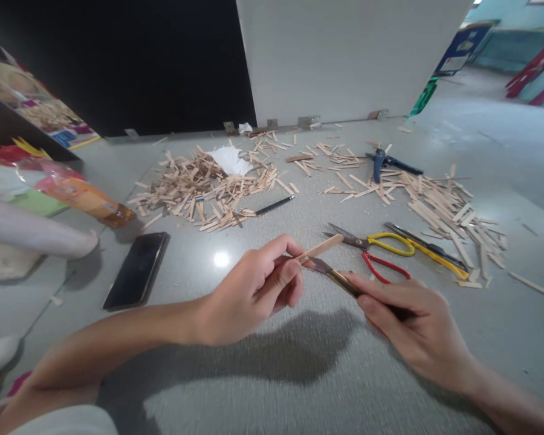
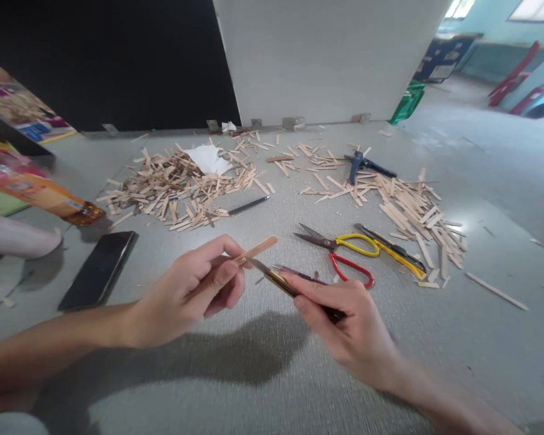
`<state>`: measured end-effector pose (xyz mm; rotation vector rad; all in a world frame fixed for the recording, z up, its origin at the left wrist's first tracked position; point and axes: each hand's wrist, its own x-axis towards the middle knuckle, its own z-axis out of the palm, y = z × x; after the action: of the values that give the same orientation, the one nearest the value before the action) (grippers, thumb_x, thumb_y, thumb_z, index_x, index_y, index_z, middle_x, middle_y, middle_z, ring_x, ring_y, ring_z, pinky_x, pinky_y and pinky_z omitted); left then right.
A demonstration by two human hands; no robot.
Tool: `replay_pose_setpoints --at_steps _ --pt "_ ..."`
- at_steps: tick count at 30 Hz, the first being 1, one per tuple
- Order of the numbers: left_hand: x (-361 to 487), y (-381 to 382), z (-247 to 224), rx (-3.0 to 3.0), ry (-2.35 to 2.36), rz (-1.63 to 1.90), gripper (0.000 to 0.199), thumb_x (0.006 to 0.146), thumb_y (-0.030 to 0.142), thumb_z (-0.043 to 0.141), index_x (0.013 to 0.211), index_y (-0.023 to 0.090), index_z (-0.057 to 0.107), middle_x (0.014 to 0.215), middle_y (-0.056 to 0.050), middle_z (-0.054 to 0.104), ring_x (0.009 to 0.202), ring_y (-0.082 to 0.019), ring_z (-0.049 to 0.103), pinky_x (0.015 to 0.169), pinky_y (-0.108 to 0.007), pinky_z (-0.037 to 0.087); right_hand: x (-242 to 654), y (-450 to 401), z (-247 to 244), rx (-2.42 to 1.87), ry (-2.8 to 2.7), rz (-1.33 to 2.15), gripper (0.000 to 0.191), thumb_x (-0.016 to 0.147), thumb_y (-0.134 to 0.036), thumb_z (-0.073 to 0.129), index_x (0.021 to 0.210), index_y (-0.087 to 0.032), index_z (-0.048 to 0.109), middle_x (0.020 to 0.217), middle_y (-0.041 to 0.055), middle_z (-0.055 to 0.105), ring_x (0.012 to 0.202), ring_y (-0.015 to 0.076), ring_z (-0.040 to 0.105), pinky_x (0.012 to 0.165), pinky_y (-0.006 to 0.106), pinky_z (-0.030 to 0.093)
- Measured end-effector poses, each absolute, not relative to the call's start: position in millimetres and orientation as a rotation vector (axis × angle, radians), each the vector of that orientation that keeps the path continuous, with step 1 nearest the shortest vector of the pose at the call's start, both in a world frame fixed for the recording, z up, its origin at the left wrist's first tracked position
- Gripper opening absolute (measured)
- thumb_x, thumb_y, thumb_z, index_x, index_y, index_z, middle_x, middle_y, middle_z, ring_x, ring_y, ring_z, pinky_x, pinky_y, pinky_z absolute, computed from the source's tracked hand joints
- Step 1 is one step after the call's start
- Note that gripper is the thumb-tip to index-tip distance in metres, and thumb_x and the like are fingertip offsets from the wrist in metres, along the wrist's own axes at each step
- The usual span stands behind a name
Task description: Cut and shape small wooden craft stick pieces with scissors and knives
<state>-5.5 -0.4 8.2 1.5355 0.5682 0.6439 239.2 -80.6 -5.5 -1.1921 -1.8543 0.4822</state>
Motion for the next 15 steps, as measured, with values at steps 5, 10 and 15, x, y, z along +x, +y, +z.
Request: replay_pose_setpoints --at_steps 5,10,15 --pt "-3.1 -1.2 15.3 1.385 0.576 0.560 0.037 0.113 0.055 0.054 0.103 0.020 0.052 0.069 0.007 0.058 0.048 -0.005 0.038 0.044 -0.017 0.031 240.5 -81.6 -20.9 -1.054 -1.933 0.220 0.063 0.102 -0.001 0.058 0.156 -0.032 0.065 0.083 -0.0022 0.084 0.053 0.0113 0.068 0.051 0.021 0.053" --pt "-4.2 -1.3 19.9 1.325 0.545 0.528 0.037 0.112 0.056 0.058 0.100 0.021 0.051 0.066 0.007 0.059 0.046 -0.005 0.039 0.043 -0.017 0.031 240.4 -80.6 -31.6 -0.993 -1.964 0.114 0.073 0.105 -0.002 0.056 0.169 -0.036 0.047 0.083 -0.0019 0.084 0.055 0.0141 0.071 0.052 0.024 0.055" --pt "-2.7 -6.2 15.1 1.320 0.543 0.485 0.038 0.111 0.057 0.057 0.098 0.021 0.050 0.066 0.007 0.059 0.045 -0.006 0.040 0.042 -0.018 0.031 233.0 -77.9 -32.2 -0.994 -1.895 0.212 0.055 0.103 -0.004 0.059 0.152 -0.029 0.070 0.066 -0.0031 0.077 0.045 0.0126 0.061 0.045 0.023 0.049"
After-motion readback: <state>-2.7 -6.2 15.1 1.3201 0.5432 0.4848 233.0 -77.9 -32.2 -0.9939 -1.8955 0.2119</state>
